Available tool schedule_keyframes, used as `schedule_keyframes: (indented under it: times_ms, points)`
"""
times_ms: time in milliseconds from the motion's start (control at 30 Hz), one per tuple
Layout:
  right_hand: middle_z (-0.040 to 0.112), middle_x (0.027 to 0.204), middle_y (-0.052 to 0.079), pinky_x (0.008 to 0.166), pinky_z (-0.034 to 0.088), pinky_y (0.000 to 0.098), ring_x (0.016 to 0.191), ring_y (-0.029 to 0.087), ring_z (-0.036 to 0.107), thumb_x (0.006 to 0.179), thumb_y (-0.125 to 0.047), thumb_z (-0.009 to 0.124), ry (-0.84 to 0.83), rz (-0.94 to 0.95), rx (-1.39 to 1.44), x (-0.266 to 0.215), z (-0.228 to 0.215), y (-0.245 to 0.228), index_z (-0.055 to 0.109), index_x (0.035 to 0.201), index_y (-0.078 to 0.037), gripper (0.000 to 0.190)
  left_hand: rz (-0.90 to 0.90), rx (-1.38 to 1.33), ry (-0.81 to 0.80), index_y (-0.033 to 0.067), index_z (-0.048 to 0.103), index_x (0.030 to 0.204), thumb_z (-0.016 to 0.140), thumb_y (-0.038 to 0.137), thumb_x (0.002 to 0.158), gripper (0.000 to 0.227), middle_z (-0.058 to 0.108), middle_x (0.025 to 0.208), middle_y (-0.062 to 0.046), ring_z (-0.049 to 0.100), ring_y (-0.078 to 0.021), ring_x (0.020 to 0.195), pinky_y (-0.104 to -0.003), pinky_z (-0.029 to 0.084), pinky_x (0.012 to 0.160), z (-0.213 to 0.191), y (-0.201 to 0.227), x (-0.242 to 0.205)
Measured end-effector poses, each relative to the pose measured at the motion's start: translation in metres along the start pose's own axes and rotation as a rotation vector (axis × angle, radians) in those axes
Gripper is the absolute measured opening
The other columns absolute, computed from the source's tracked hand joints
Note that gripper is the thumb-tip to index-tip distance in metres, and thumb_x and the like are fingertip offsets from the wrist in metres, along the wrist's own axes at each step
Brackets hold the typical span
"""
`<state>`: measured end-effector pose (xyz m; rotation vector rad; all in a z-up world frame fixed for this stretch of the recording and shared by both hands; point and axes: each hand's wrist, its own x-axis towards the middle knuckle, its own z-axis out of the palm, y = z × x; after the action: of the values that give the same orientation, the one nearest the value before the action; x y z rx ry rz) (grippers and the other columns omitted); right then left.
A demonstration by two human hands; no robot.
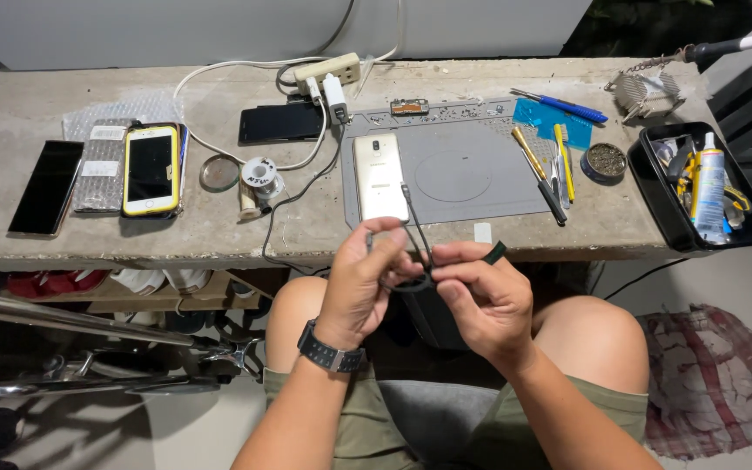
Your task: Inspecting and testing multiple smartphones by plugging in charging cables and checking screens
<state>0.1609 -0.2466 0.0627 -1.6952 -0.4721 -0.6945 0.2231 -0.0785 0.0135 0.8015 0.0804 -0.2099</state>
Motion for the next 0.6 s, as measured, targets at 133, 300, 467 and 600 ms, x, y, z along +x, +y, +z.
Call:
schedule_keyframes:
  times_ms: [133, 300, 467, 600]
  points:
    - [0.081, 0.111, 0.018, 0.081, 0.067, 0.0349, 0.094, 0.027, 0.083, 0.088, 0.003, 0.088, 0.053, 0.025, -0.092, 0.0, 0.011, -0.001, 0.084, 0.096, 0.0, 0.01, -0.059, 0.051, -0.1, 0.0016, 0.068, 0.123, 0.079, 0.027, 0.103, 0.034, 0.071, 0.076, -0.007, 0.084, -0.026, 0.085, -0.044, 0.073, 0.077, 0.009, -0.004, -0.008]
    - [0.078, 0.115, 0.017, 0.082, 0.068, 0.0333, 0.094, 0.022, 0.083, 0.091, 0.012, 0.08, 0.108, 0.184, 0.034, -0.006, 0.016, 0.011, 0.076, 0.113, 0.005, 0.023, 0.092, 0.11, -0.102, -0.0006, 0.076, 0.121, 0.076, 0.022, 0.105, 0.028, 0.074, 0.093, -0.009, 0.083, -0.0228, 0.092, -0.04, 0.072, 0.083, 0.013, -0.013, -0.01]
    - [0.072, 0.122, 0.02, 0.087, 0.067, 0.0362, 0.101, 0.022, 0.078, 0.094, 0.011, 0.078, 0.122, 0.224, 0.023, -0.008, 0.016, 0.012, 0.075, 0.116, 0.005, 0.023, 0.313, 0.462, -0.052, 0.0055, 0.084, 0.116, 0.079, 0.019, 0.104, 0.019, 0.08, 0.097, -0.01, 0.075, -0.0138, 0.095, -0.032, 0.066, 0.083, 0.028, -0.01, -0.019]
    - [0.051, 0.152, 0.021, 0.114, 0.053, 0.0462, 0.141, 0.035, 0.056, 0.102, -0.006, 0.077, 0.138, 0.06, -0.271, 0.0, 0.005, 0.004, 0.076, 0.13, -0.01, 0.028, 0.559, 0.848, -0.075, 0.0169, 0.085, 0.128, 0.074, 0.021, 0.107, 0.023, 0.074, 0.099, -0.007, 0.071, -0.0165, 0.095, -0.035, 0.06, 0.087, 0.024, 0.003, -0.021]
